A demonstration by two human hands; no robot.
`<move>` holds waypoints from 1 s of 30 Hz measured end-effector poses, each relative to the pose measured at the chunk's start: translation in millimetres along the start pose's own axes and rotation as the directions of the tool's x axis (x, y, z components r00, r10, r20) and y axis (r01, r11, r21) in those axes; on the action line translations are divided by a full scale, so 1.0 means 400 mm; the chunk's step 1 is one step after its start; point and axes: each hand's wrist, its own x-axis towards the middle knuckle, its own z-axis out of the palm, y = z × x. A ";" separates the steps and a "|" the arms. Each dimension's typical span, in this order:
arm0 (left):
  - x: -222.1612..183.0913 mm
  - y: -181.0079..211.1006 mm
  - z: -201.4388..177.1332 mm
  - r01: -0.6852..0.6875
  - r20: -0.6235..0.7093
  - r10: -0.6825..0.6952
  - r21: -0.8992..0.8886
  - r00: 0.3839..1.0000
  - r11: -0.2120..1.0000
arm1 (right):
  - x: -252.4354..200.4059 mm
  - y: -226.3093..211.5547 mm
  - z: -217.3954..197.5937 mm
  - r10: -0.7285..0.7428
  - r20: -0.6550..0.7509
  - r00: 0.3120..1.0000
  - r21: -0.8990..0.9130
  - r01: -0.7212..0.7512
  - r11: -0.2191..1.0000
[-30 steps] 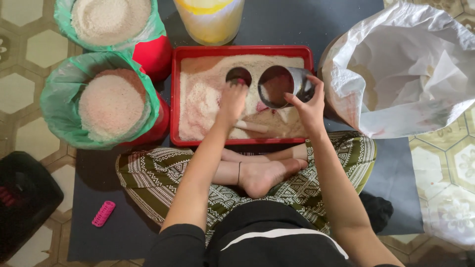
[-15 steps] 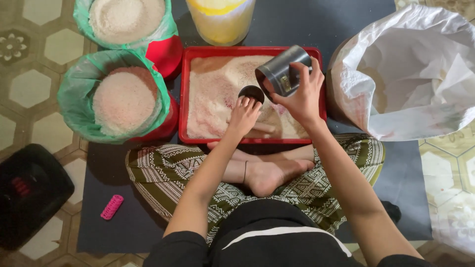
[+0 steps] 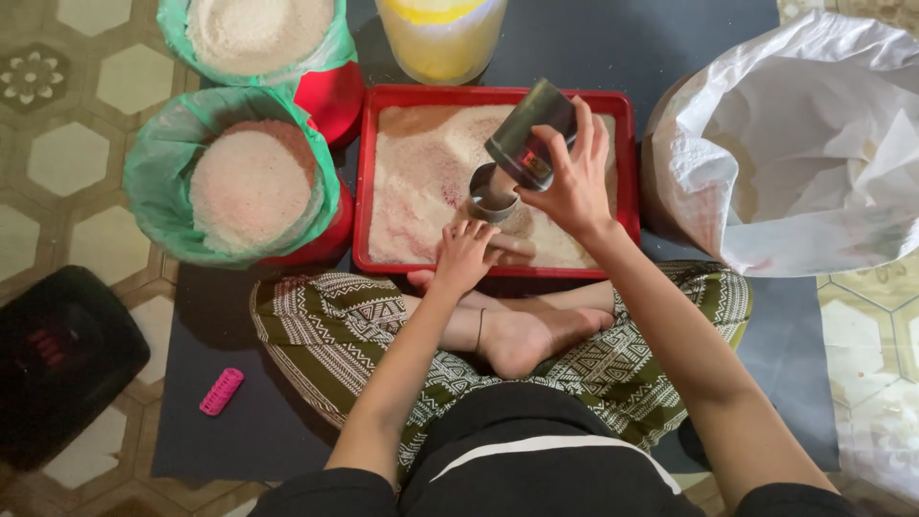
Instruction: Measuring and transferring white powder from a tray into bags and containers using metal cups while sitting on the floor.
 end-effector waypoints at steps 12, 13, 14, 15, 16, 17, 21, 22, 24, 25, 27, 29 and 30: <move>-0.005 -0.033 0.063 -0.011 -0.003 0.011 0.090 1.000 0.996 | -0.017 -0.013 0.040 -0.124 0.073 0.990 -0.134 0.133 0.982; -0.005 -0.033 0.065 -0.011 -0.002 0.011 0.090 1.000 0.996 | -0.022 -0.007 0.042 -0.123 0.073 0.990 -0.133 0.132 0.982; -0.004 -0.033 0.067 0.000 0.023 -0.002 0.077 1.000 0.997 | -0.027 -0.002 0.043 -0.104 0.071 0.992 -0.126 0.113 0.986; -0.001 -0.034 0.068 0.011 0.047 -0.014 0.063 0.999 0.998 | -0.029 0.004 0.044 -0.086 0.070 0.994 -0.119 0.094 0.988; -0.002 -0.035 0.071 0.010 0.047 -0.013 0.063 0.999 0.998 | -0.038 0.019 0.052 -0.086 0.069 0.994 -0.119 0.093 0.989; -0.002 -0.037 0.074 0.001 0.050 -0.005 0.067 0.999 0.998 | -0.045 0.036 0.060 0.040 0.045 0.998 -0.032 -0.039 0.999; 0.000 -0.024 0.049 -0.025 0.055 0.021 0.073 0.998 0.997 | -0.100 0.126 0.089 0.461 0.033 0.887 0.202 -0.458 0.866; -0.002 -0.022 0.039 -0.024 0.054 0.021 0.072 0.998 0.997 | -0.126 0.165 0.123 0.460 0.033 0.887 0.201 -0.456 0.867; -0.001 -0.018 0.020 -0.083 -0.029 0.086 0.098 0.996 0.992 | -0.179 0.248 0.190 0.607 0.069 0.791 0.168 -0.609 0.775; 0.002 -0.019 0.034 -0.082 -0.030 0.086 0.098 0.996 0.992 | -0.186 0.238 0.177 0.606 0.068 0.792 0.168 -0.608 0.776; 0.004 -0.024 0.062 -0.082 -0.111 0.097 0.133 0.989 0.988 | -0.202 0.218 0.155 0.649 0.099 0.754 0.103 -0.656 0.747; 0.004 -0.019 0.039 -0.075 -0.139 0.091 0.116 0.986 0.990 | -0.237 0.232 0.168 0.641 0.122 0.758 0.111 -0.652 0.750; 0.004 -0.016 0.029 -0.071 -0.166 0.087 0.098 0.982 0.993 | -0.255 0.240 0.174 0.633 0.143 0.760 0.119 -0.649 0.752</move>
